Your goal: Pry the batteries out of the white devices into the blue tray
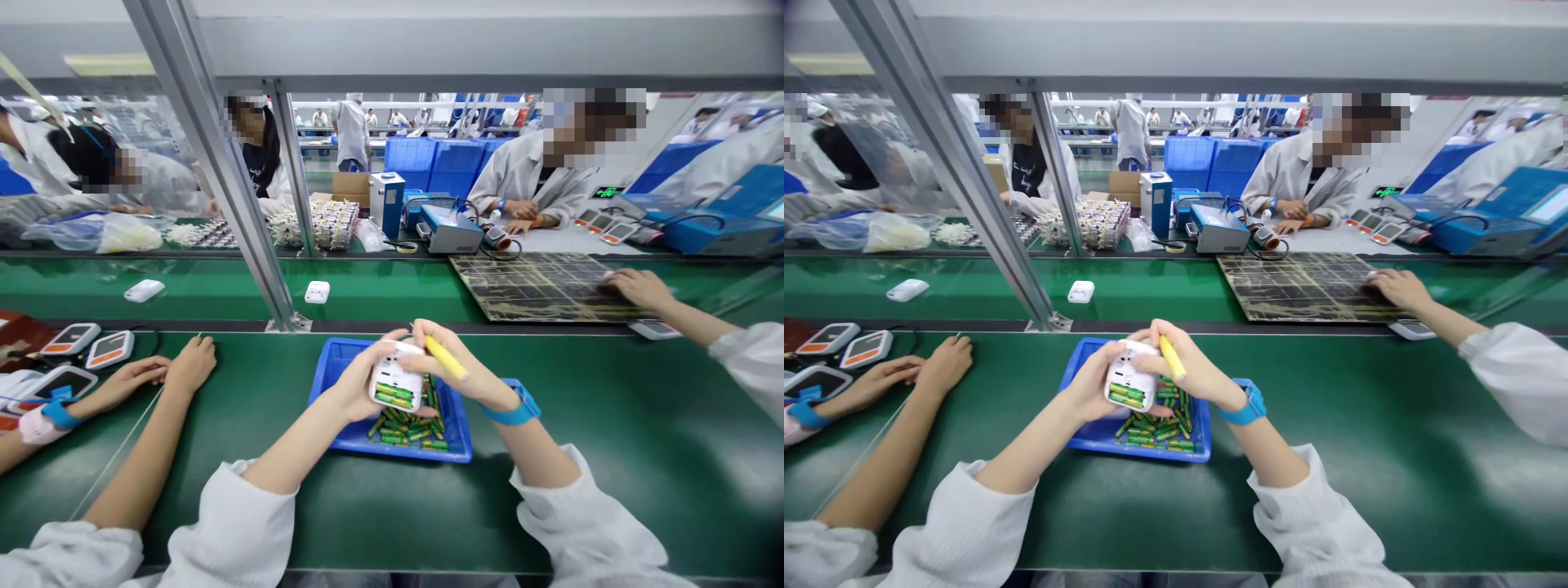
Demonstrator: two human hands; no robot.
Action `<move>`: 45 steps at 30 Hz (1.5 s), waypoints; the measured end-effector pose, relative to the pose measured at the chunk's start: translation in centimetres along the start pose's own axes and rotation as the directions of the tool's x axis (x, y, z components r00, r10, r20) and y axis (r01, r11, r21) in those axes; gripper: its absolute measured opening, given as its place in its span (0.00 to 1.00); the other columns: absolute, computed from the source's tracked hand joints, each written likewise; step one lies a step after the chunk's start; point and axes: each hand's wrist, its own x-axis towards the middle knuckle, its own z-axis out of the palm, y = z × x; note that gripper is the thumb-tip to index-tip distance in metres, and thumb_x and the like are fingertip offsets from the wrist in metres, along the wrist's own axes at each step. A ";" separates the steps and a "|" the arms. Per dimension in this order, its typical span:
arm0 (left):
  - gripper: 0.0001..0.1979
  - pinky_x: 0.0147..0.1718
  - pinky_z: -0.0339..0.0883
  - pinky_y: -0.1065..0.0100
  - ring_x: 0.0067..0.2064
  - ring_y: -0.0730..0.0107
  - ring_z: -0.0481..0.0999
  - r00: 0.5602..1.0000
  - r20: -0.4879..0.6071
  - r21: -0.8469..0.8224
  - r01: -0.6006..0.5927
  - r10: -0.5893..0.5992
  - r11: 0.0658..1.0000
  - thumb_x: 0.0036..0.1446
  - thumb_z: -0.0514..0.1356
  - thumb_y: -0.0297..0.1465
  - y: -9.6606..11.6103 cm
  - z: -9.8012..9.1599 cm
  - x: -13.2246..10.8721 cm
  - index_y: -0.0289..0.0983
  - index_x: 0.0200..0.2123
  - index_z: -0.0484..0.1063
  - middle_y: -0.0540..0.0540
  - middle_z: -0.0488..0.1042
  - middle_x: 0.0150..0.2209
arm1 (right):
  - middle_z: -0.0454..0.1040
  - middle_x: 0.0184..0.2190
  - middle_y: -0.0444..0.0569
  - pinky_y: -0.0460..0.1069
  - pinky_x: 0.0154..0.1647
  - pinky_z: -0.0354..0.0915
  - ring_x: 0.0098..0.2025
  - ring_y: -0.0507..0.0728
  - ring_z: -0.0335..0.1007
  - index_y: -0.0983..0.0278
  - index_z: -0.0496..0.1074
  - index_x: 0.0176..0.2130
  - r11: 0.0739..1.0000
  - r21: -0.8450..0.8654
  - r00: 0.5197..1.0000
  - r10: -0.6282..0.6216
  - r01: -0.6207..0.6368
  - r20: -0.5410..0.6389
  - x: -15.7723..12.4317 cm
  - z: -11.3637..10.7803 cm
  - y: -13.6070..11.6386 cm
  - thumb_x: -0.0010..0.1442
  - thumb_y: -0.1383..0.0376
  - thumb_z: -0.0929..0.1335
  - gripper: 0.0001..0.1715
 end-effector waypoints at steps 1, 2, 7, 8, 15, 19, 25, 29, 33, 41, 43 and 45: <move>0.32 0.36 0.71 0.56 0.33 0.62 0.76 0.992 0.073 -0.115 0.107 -0.099 0.988 0.45 0.62 0.44 -0.2 -0.3 0.4 0.40 0.53 0.61 0.47 0.73 0.37 | 0.62 0.26 0.40 0.46 0.22 0.55 0.24 0.51 0.57 0.59 0.58 0.31 0.999 -0.035 1.000 -0.001 0.000 -0.023 0.2 0.0 0.2 0.56 0.51 0.70 0.21; 0.29 0.35 0.71 0.56 0.31 0.62 0.76 0.985 0.105 -0.187 0.157 -0.139 0.970 0.47 0.61 0.45 -0.3 -0.5 0.8 0.38 0.51 0.63 0.46 0.74 0.34 | 0.64 0.28 0.42 0.46 0.23 0.57 0.26 0.52 0.59 0.59 0.60 0.32 0.997 -0.078 0.996 -0.019 0.013 -0.082 0.4 0.0 0.5 0.58 0.50 0.69 0.19; 0.18 0.31 0.70 0.63 0.28 0.64 0.76 0.996 -0.092 -0.280 -0.046 0.021 0.959 0.52 0.58 0.39 -1.3 -1.1 2.1 0.38 0.45 0.68 0.47 0.75 0.30 | 0.67 0.26 0.46 0.51 0.34 0.63 0.31 0.56 0.65 0.60 0.70 0.38 0.987 -0.068 0.911 -0.162 0.147 -0.378 -0.2 0.2 1.4 0.65 0.49 0.61 0.20; 0.16 0.29 0.69 0.66 0.27 0.66 0.75 0.990 -0.135 -0.284 -0.079 0.042 0.956 0.51 0.59 0.38 -1.3 -1.1 2.1 0.37 0.42 0.69 0.48 0.74 0.28 | 0.67 0.23 0.45 0.51 0.32 0.63 0.28 0.55 0.65 0.61 0.72 0.37 0.988 0.015 0.931 -0.141 0.155 -0.336 -0.6 0.4 1.5 0.65 0.50 0.62 0.19; 0.13 0.23 0.63 0.73 0.23 0.74 0.68 0.973 -0.227 -0.284 -0.115 0.050 0.952 0.41 0.63 0.33 -1.7 -0.7 2.1 0.36 0.33 0.70 0.53 0.67 0.21 | 0.64 0.13 0.35 0.52 0.34 0.65 0.16 0.49 0.57 0.60 0.61 0.23 0.935 0.321 0.974 -0.084 0.150 -0.209 -1.5 3.0 2.8 0.50 0.71 0.70 0.14; 0.15 0.22 0.61 0.73 0.23 0.74 0.66 0.965 -0.259 -0.261 -0.104 0.034 0.960 0.40 0.63 0.34 -1.7 -0.6 2.2 0.37 0.35 0.69 0.54 0.66 0.21 | 0.62 0.10 0.34 0.55 0.45 0.65 0.17 0.49 0.56 0.60 0.57 0.19 0.959 0.225 0.968 -0.125 0.174 -0.215 -1.2 3.1 3.2 0.47 0.74 0.68 0.17; 0.17 0.24 0.60 0.74 0.24 0.76 0.65 0.957 -0.281 -0.180 -0.122 0.068 0.976 0.40 0.63 0.35 -1.7 -0.5 2.1 0.37 0.36 0.68 0.54 0.65 0.23 | 0.62 0.12 0.36 0.53 0.36 0.65 0.18 0.51 0.56 0.60 0.55 0.20 0.978 0.126 0.971 -0.137 0.164 -0.197 -1.4 3.0 3.3 0.49 0.72 0.66 0.15; 0.15 0.25 0.58 0.75 0.26 0.78 0.64 0.937 -0.321 -0.018 -0.151 0.138 0.988 0.42 0.62 0.34 -2.3 -0.6 2.1 0.38 0.36 0.67 0.55 0.65 0.24 | 0.59 0.17 0.40 0.49 0.31 0.61 0.23 0.52 0.57 0.60 0.53 0.20 0.935 -0.234 0.929 -0.315 0.267 -0.196 -1.7 3.5 3.0 0.48 0.73 0.64 0.14; 0.16 0.23 0.55 0.76 0.24 0.78 0.64 0.895 -0.402 0.153 -0.142 0.193 0.978 0.42 0.62 0.32 -2.7 -0.8 2.3 0.39 0.37 0.66 0.56 0.65 0.23 | 0.53 0.16 0.39 0.51 0.36 0.61 0.22 0.51 0.50 0.61 0.52 0.18 0.774 -0.508 0.835 -0.522 0.377 -0.176 -1.8 3.2 2.9 0.48 0.74 0.63 0.15; 0.17 0.25 0.66 0.70 0.26 0.67 0.73 0.946 -0.324 -0.170 -0.051 -0.007 0.984 0.39 0.59 0.32 -1.0 -1.0 2.4 0.36 0.37 0.68 0.47 0.74 0.26 | 0.57 0.10 0.35 0.57 0.49 0.62 0.19 0.50 0.51 0.61 0.55 0.16 0.981 0.036 0.931 -0.167 0.188 -0.323 -1.9 1.0 3.5 0.45 0.72 0.65 0.15; 0.17 0.26 0.68 0.68 0.26 0.66 0.74 0.952 -0.306 -0.204 -0.063 -0.003 0.977 0.39 0.58 0.31 -0.8 -1.0 2.3 0.36 0.37 0.69 0.46 0.74 0.26 | 0.58 0.10 0.35 0.57 0.50 0.62 0.18 0.50 0.50 0.60 0.56 0.16 0.981 0.075 0.938 -0.149 0.181 -0.312 -1.9 1.1 3.6 0.45 0.72 0.65 0.15; 0.17 0.27 0.69 0.67 0.26 0.65 0.75 0.959 -0.284 -0.234 -0.066 -0.003 0.970 0.40 0.58 0.30 -0.8 -1.0 2.2 0.35 0.37 0.69 0.46 0.74 0.27 | 0.59 0.11 0.35 0.57 0.50 0.62 0.19 0.50 0.51 0.60 0.56 0.16 0.980 0.086 0.940 -0.143 0.178 -0.309 -1.9 1.3 3.6 0.45 0.72 0.65 0.15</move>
